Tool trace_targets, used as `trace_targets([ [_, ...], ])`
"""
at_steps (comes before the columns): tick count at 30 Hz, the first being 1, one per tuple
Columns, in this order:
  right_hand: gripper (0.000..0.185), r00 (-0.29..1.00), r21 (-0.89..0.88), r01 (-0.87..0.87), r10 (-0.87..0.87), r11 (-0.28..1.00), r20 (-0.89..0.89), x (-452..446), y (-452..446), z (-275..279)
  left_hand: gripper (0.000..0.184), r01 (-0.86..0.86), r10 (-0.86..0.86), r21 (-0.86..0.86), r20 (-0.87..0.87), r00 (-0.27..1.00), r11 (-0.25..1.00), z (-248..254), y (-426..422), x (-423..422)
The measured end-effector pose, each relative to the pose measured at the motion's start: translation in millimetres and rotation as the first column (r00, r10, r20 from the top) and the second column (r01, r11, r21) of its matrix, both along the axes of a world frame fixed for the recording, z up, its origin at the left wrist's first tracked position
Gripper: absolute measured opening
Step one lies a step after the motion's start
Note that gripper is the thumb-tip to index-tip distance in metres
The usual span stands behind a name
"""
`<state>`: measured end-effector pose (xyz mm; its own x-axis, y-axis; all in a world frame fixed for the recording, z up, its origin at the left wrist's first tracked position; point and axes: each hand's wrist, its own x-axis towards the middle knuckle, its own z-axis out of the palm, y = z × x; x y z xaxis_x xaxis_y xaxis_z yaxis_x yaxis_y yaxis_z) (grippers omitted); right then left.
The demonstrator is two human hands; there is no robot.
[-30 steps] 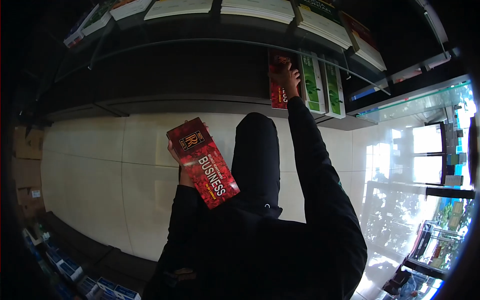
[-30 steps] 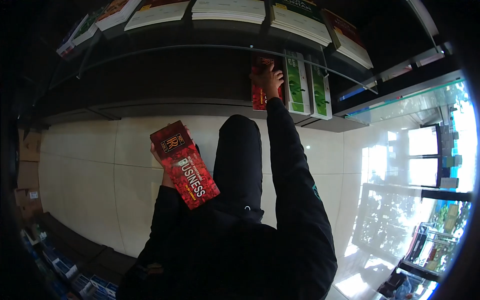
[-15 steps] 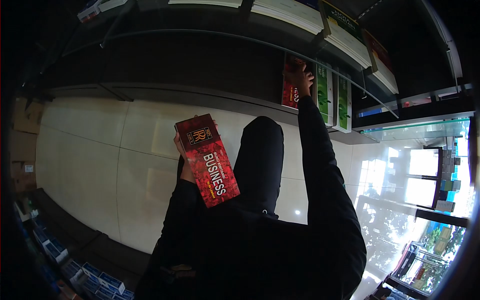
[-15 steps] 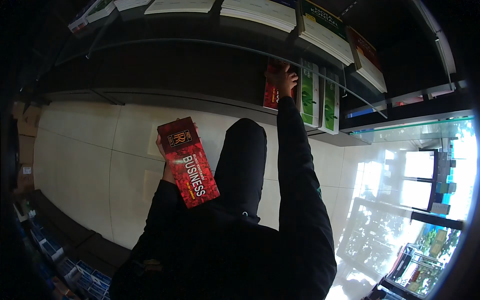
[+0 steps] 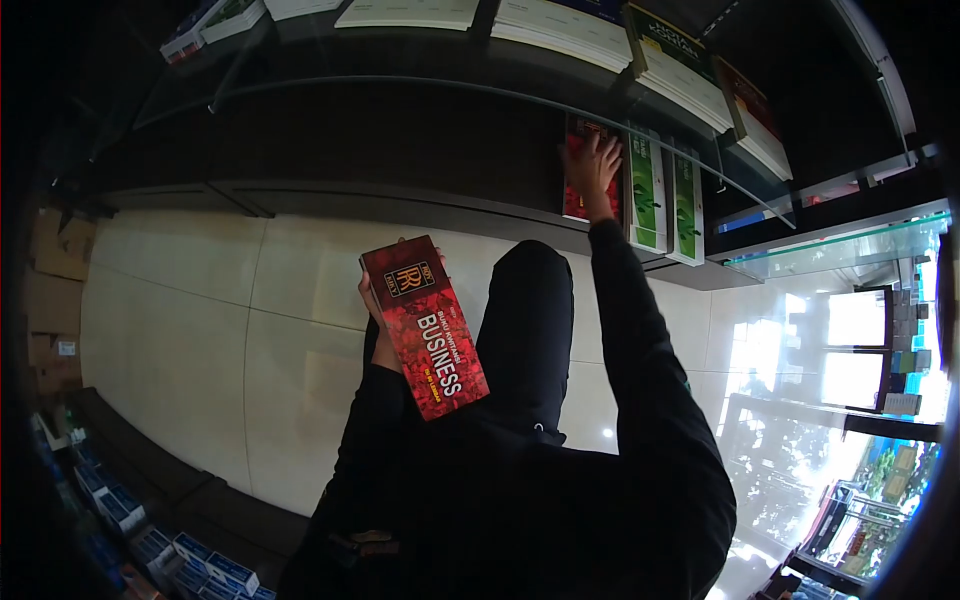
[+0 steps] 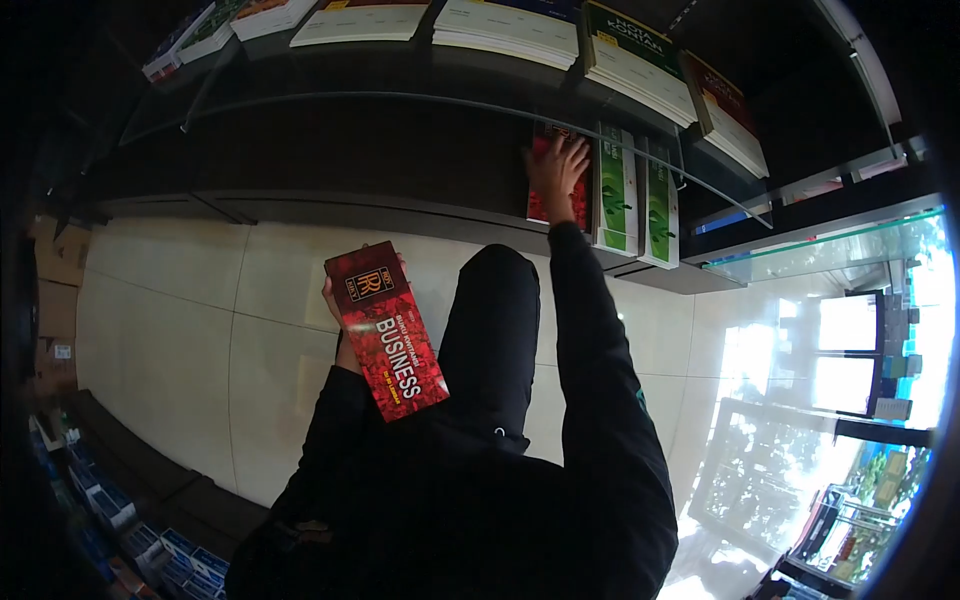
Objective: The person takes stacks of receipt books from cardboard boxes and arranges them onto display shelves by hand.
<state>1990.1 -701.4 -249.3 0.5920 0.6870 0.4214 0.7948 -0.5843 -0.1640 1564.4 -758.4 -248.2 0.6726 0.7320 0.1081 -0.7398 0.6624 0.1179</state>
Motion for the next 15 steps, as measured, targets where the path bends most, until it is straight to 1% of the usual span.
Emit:
trace_targets([
  [1,0.082,0.993,0.061,-0.101,0.097,0.993,0.072,-23.7,-11.7,9.5,0.085,0.009,-0.009,0.005,-0.001,1.0,1.0,0.8,0.3,-0.4],
  [3,0.07,0.975,0.096,-0.178,0.189,0.979,-0.119,-85.7,-34.6,28.4,0.083,0.001,-0.001,0.0,-0.013,1.0,1.0,7.4,-1.6,1.7],
  [4,0.063,0.938,0.138,-0.284,0.305,0.949,-0.164,-114.9,-48.9,29.2,0.082,-0.014,0.014,-0.009,-0.027,1.0,1.0,16.8,-4.2,3.4],
  [5,0.056,0.885,0.185,-0.384,0.418,0.905,-0.206,-143.8,-63.9,30.2,0.08,-0.031,0.03,-0.02,-0.044,0.999,0.999,20.9,-6.9,4.4],
  [6,0.05,0.796,0.244,-0.448,0.508,0.86,-0.33,-175.5,-80.4,43.0,0.079,-0.041,0.038,-0.045,-0.073,0.997,0.998,22.1,-7.6,5.3],
  [7,0.043,0.674,0.311,-0.5,0.588,0.808,-0.447,-207.5,-96.4,55.7,0.078,-0.06,0.051,-0.074,-0.11,0.993,0.995,19.0,-6.2,4.0],
  [8,0.043,0.594,0.283,-0.509,0.57,0.813,-0.567,-235.8,-110.2,56.2,0.078,-0.085,0.068,-0.107,-0.156,0.985,0.991,16.7,-6.3,-0.6],
  [9,0.045,0.487,0.383,-0.513,0.628,0.768,-0.607,-262.2,-122.8,52.4,0.077,-0.119,0.109,-0.053,-0.164,0.98,0.992,10.4,-5.2,-0.1],
  [10,0.055,0.42,0.355,-0.531,0.603,0.769,-0.679,-283.8,-133.8,47.2,0.076,-0.108,0.1,-0.046,-0.15,0.984,0.993,11.7,-4.8,1.2],
  [12,0.072,0.412,0.372,-0.487,0.584,0.79,-0.7,-320.1,-154.2,50.7,0.075,-0.08,0.076,-0.03,-0.13,0.989,0.996,17.1,-8.7,2.8],
  [14,0.086,0.57,0.215,-0.431,0.449,0.876,-0.688,-333.9,-163.7,65.4,0.075,-0.068,0.065,-0.016,-0.162,0.985,0.998,30.6,-13.6,3.1],
  [15,0.095,0.675,0.158,-0.392,0.4,0.906,-0.62,-340.8,-167.1,69.6,0.075,-0.057,0.055,-0.007,-0.173,0.983,0.998,34.8,-14.6,2.4],
])
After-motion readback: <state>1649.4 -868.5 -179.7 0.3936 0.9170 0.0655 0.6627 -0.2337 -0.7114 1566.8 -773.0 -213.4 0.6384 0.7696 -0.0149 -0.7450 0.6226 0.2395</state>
